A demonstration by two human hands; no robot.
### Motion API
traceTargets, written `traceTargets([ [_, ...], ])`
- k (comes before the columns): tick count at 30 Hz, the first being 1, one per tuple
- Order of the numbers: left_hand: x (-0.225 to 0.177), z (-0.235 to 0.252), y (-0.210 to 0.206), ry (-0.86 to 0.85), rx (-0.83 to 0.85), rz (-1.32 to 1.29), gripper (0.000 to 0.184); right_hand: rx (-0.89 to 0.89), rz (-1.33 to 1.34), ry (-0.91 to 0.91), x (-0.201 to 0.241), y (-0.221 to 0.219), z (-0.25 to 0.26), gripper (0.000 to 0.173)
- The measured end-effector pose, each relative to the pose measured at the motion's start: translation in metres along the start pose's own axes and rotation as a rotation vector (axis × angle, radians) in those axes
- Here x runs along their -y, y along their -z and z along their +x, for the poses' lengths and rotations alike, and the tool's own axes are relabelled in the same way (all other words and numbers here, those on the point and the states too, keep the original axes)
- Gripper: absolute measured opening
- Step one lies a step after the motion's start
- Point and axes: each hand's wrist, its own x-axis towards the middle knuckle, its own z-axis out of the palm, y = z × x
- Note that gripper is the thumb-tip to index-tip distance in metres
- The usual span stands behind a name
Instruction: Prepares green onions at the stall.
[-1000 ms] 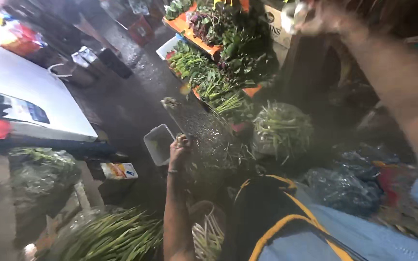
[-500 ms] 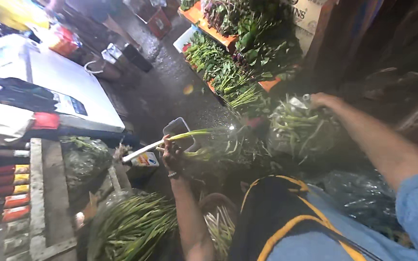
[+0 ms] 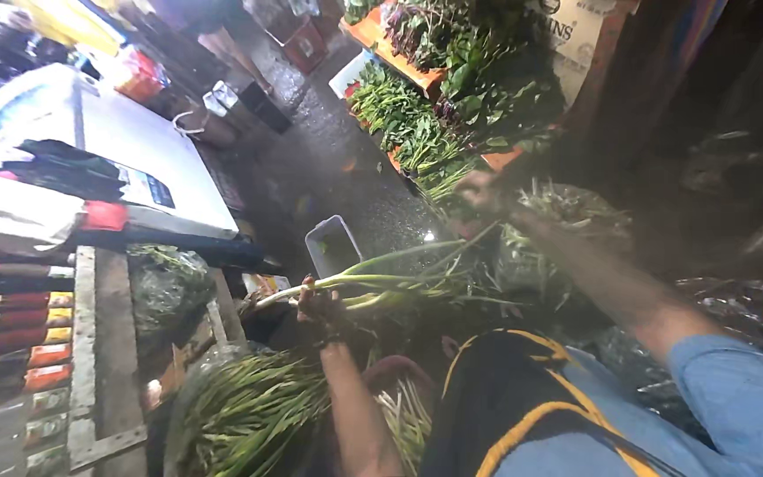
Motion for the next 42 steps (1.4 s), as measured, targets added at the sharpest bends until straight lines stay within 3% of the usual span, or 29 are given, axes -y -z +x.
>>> traceTargets([
  [3, 0.002, 0.0, -0.004, 0.017, -0.015, -0.017, 0.031, 0.49, 0.268, -0.066, 0.032, -0.041, -0.003, 0.032],
  [6, -0.002, 0.003, 0.005, 0.031, 0.017, -0.062, 0.033, 0.751, 0.342, -0.138, 0.058, -0.053, -0.008, 0.036],
  [8, -0.004, 0.004, 0.011, 0.035, 0.005, -0.08, 0.035, 0.705, 0.303, -0.017, 0.043, -0.064, -0.011, 0.029],
  [11, -0.007, 0.005, 0.009, 0.131, -0.106, -0.075, 0.038, 0.512, 0.12, 0.311, 0.006, -0.087, -0.015, 0.034],
  [14, -0.012, 0.004, 0.001, 0.198, -0.219, 0.082, 0.037, 0.577, -0.225, 0.348, 0.044, -0.066, -0.019, 0.043],
  [16, -0.013, 0.004, -0.001, 0.186, -0.26, 0.176, 0.036, 0.587, -0.262, 0.367, 0.064, -0.056, -0.024, 0.036],
  [20, -0.02, 0.005, -0.011, 0.164, -0.299, 0.229, 0.035, 0.524, -0.34, 0.51, 0.062, -0.062, -0.034, 0.026],
  [26, -0.017, 0.013, -0.02, 0.151, -0.35, 0.237, 0.032, 0.649, -0.096, 0.144, 0.068, -0.069, -0.033, 0.03],
  [32, -0.011, 0.018, -0.014, 0.14, -0.395, 0.176, 0.034, 0.444, 0.003, 0.124, 0.05, -0.073, -0.033, 0.01],
  [36, -0.019, 0.018, -0.007, 0.101, -0.434, 0.182, 0.037, 0.461, 0.165, -0.297, 0.033, -0.062, -0.029, 0.032],
  [38, -0.018, 0.016, -0.007, 0.091, -0.446, 0.185, 0.034, 0.47, 0.265, -0.423, 0.03, -0.069, -0.034, 0.027],
  [42, -0.011, 0.013, -0.016, 0.092, -0.485, 0.258, 0.028, 0.285, 0.143, -0.182, 0.041, -0.092, -0.054, 0.03],
])
